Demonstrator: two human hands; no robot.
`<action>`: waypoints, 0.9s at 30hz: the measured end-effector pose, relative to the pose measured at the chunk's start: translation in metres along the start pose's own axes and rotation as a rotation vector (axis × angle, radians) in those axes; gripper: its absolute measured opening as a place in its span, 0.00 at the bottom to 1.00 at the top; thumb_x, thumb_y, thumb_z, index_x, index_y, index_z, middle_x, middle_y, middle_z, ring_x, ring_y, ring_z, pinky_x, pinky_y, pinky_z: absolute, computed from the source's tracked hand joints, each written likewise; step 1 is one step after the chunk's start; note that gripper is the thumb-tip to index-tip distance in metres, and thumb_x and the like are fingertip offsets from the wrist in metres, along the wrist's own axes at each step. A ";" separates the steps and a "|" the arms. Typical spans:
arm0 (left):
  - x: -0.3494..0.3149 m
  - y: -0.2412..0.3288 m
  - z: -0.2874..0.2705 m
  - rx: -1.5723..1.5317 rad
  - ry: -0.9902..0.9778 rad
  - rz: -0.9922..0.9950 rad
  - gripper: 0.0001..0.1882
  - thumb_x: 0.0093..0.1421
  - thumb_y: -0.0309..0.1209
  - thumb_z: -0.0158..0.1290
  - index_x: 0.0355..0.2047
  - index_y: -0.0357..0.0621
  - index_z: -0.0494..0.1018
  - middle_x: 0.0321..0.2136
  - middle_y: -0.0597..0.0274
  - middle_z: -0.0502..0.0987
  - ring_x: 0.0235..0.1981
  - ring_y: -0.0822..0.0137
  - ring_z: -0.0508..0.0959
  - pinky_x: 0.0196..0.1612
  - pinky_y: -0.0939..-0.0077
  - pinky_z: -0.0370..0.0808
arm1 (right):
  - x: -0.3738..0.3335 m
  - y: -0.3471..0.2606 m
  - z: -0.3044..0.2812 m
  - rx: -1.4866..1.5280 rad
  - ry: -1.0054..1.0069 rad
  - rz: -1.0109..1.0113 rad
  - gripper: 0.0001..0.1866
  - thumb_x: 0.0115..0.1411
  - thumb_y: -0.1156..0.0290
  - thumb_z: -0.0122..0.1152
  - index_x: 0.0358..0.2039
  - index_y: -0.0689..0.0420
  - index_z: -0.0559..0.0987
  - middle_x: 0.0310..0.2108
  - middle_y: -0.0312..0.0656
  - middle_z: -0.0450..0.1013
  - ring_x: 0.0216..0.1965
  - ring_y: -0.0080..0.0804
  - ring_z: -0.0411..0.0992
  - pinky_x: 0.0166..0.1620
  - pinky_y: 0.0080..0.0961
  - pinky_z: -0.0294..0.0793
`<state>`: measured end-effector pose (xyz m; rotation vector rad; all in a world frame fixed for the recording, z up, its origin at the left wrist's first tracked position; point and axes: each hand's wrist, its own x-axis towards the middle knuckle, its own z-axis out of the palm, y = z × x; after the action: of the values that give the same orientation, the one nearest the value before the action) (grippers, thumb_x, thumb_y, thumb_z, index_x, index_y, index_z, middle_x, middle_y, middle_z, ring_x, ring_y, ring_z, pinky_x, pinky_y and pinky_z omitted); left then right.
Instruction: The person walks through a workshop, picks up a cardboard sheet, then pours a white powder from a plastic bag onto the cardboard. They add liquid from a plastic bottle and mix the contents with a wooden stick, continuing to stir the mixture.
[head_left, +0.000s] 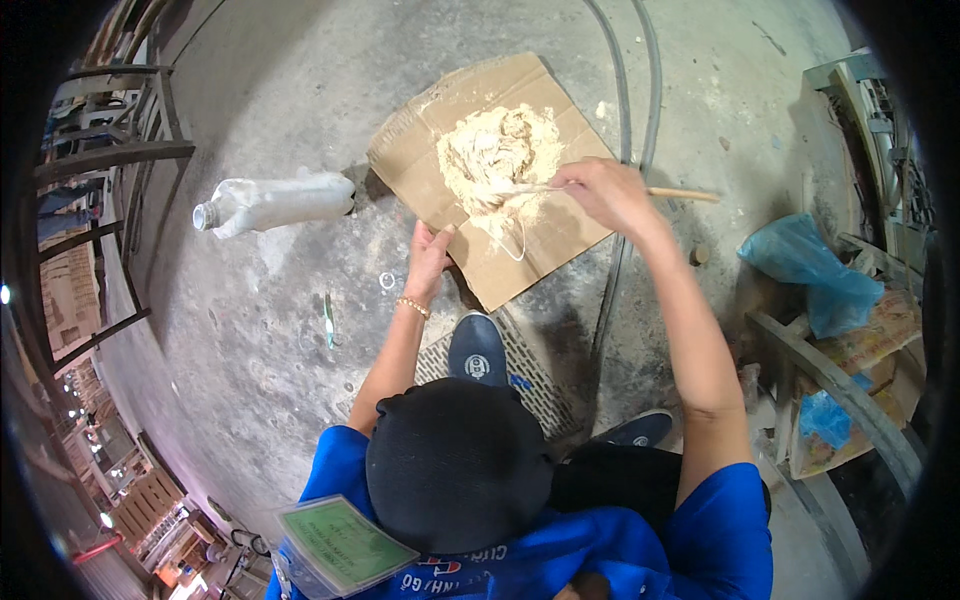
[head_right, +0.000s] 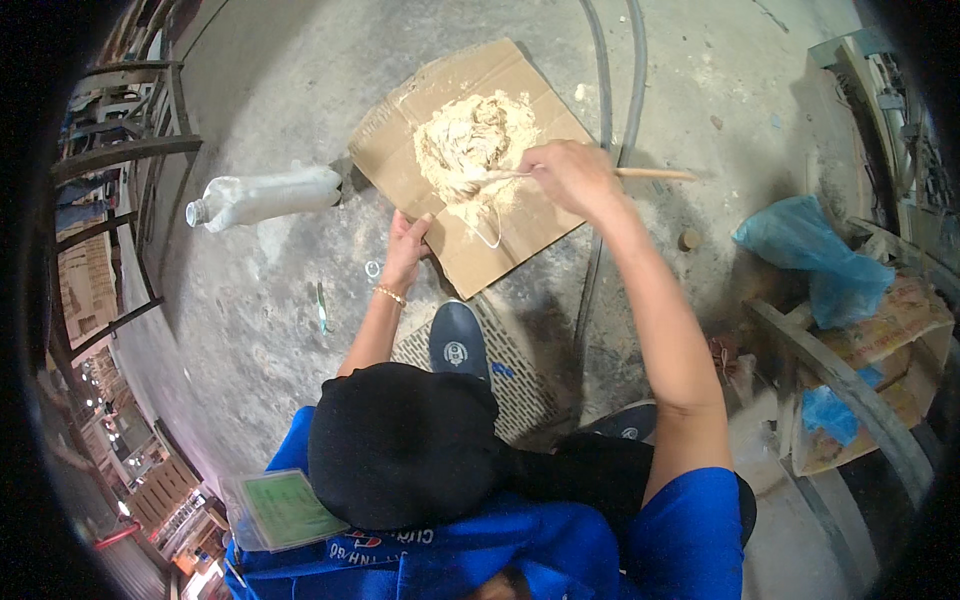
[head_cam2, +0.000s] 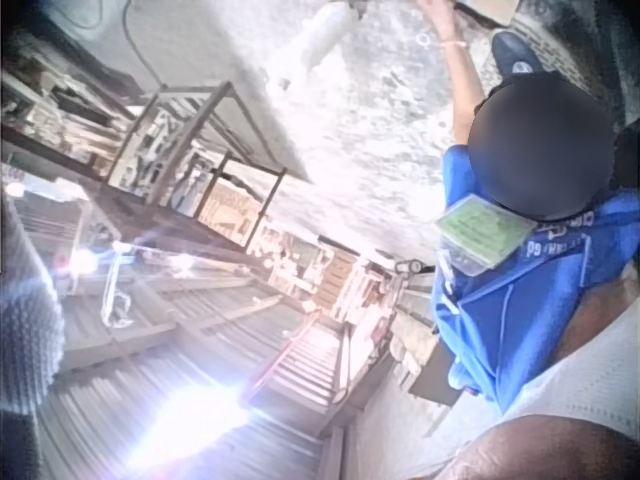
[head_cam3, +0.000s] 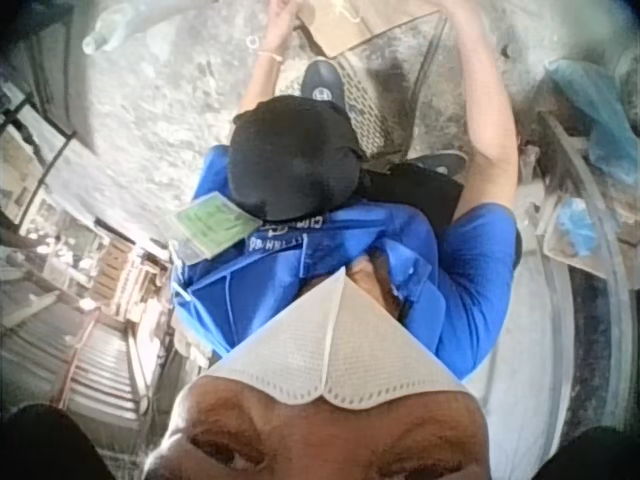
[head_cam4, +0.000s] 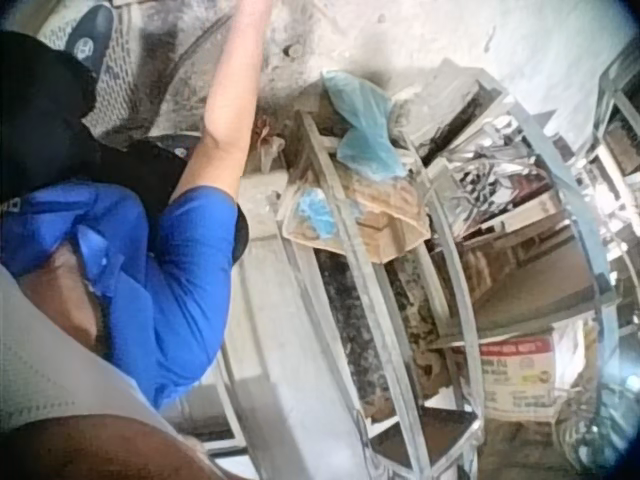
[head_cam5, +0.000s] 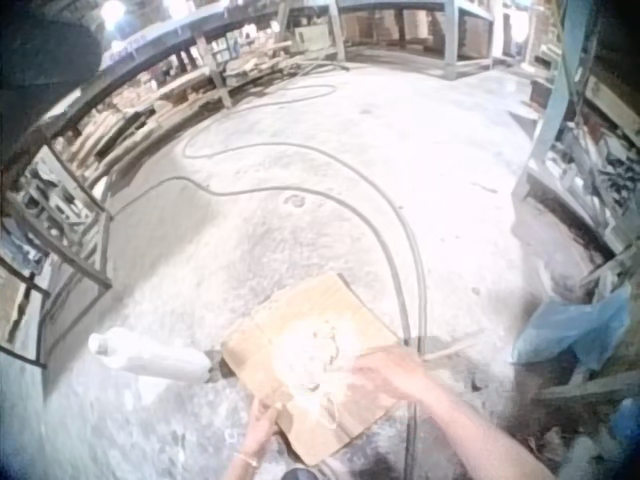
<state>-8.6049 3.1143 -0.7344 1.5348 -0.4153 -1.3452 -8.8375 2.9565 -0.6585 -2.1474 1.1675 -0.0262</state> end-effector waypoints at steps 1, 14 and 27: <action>0.001 0.000 0.000 -0.008 -0.015 -0.008 0.16 0.61 0.26 0.46 0.50 0.44 0.61 0.45 0.62 0.72 0.42 0.70 0.75 0.37 0.72 0.78 | -0.004 0.010 -0.009 -0.006 0.000 0.017 0.08 0.57 0.68 0.54 0.35 0.51 0.80 0.29 0.40 0.75 0.32 0.34 0.74 0.35 0.30 0.70; 0.010 0.010 0.003 0.021 -0.094 -0.113 0.20 0.60 0.25 0.48 0.52 0.46 0.59 0.44 0.62 0.73 0.39 0.70 0.77 0.35 0.71 0.80 | 0.005 0.016 0.011 0.339 0.243 0.264 0.09 0.57 0.70 0.53 0.37 0.51 0.80 0.25 0.41 0.75 0.24 0.31 0.71 0.30 0.26 0.67; 0.009 0.009 -0.003 0.007 -0.065 -0.093 0.19 0.59 0.24 0.47 0.51 0.45 0.59 0.45 0.59 0.73 0.40 0.68 0.78 0.34 0.70 0.80 | -0.020 0.060 -0.007 0.309 -0.011 0.211 0.09 0.57 0.72 0.54 0.37 0.53 0.80 0.27 0.34 0.76 0.28 0.21 0.70 0.34 0.19 0.68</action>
<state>-8.5964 3.1049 -0.7316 1.5347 -0.3936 -1.4699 -8.8960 2.9456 -0.6821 -1.7474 1.2869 -0.0943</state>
